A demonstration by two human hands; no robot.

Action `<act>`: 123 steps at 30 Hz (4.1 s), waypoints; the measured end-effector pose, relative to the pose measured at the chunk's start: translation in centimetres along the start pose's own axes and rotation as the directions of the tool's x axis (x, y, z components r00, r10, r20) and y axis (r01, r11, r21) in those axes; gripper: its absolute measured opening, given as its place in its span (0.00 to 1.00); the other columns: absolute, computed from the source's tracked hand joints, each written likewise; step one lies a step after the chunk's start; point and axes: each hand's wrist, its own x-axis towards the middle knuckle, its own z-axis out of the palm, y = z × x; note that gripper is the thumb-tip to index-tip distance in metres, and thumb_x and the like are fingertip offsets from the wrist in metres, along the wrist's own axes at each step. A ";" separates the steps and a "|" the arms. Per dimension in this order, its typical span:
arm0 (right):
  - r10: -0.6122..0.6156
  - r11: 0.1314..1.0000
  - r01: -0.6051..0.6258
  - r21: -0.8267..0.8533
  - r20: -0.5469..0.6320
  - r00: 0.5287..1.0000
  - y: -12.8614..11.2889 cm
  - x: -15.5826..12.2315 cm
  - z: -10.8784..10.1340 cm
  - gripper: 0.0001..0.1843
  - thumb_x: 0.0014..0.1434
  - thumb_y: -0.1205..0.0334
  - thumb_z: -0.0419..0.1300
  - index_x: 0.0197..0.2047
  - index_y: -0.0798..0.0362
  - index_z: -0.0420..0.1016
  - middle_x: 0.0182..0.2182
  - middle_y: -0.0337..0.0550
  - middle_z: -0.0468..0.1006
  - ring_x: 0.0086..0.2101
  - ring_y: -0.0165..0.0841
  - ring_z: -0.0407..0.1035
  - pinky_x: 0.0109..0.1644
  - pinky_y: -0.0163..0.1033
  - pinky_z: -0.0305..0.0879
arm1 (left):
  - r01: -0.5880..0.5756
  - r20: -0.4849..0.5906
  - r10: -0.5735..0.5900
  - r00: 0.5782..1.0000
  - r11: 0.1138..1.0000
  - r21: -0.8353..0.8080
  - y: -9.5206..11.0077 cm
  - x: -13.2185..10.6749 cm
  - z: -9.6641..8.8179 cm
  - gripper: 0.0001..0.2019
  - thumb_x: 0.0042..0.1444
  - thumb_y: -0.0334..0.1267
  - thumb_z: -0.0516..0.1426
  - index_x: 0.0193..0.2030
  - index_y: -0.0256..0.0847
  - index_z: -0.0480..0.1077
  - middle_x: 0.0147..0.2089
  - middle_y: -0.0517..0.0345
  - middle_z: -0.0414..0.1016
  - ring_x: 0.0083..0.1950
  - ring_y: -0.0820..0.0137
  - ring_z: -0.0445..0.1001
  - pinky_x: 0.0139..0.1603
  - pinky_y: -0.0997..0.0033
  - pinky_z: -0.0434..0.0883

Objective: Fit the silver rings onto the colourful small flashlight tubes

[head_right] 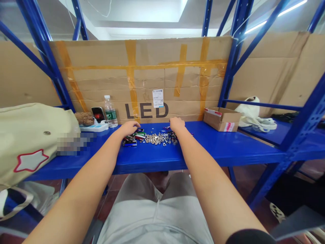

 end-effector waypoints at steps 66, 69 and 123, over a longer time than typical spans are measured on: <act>-0.453 0.583 0.380 0.718 -0.101 0.886 -3.4 -1.8 2.2 0.15 0.58 0.52 0.59 0.34 0.57 0.75 0.31 0.45 0.80 0.29 0.31 0.70 0.35 0.35 0.63 | -0.395 -0.130 0.384 0.914 0.917 -0.063 4.8 0.0 1.7 0.12 0.62 0.33 0.52 0.49 0.37 0.73 0.48 0.48 0.76 0.51 0.63 0.73 0.55 0.60 0.69; -0.460 0.625 0.325 0.709 -0.001 0.888 -3.3 -2.0 2.0 0.19 0.62 0.52 0.53 0.26 0.55 0.70 0.24 0.42 0.77 0.23 0.29 0.66 0.33 0.35 0.61 | -0.404 -0.132 0.396 0.909 0.914 -0.039 4.7 0.2 1.7 0.12 0.62 0.33 0.52 0.49 0.37 0.73 0.48 0.48 0.77 0.51 0.63 0.73 0.55 0.60 0.69; -0.265 0.705 0.273 0.655 -0.113 0.958 -4.3 -3.3 1.3 0.27 0.68 0.55 0.39 0.20 0.52 0.61 0.18 0.43 0.67 0.25 0.33 0.63 0.33 0.37 0.57 | -0.382 -0.121 0.367 0.923 0.913 -0.142 6.7 -0.9 1.3 0.10 0.59 0.35 0.56 0.46 0.39 0.74 0.47 0.53 0.79 0.49 0.64 0.75 0.53 0.64 0.70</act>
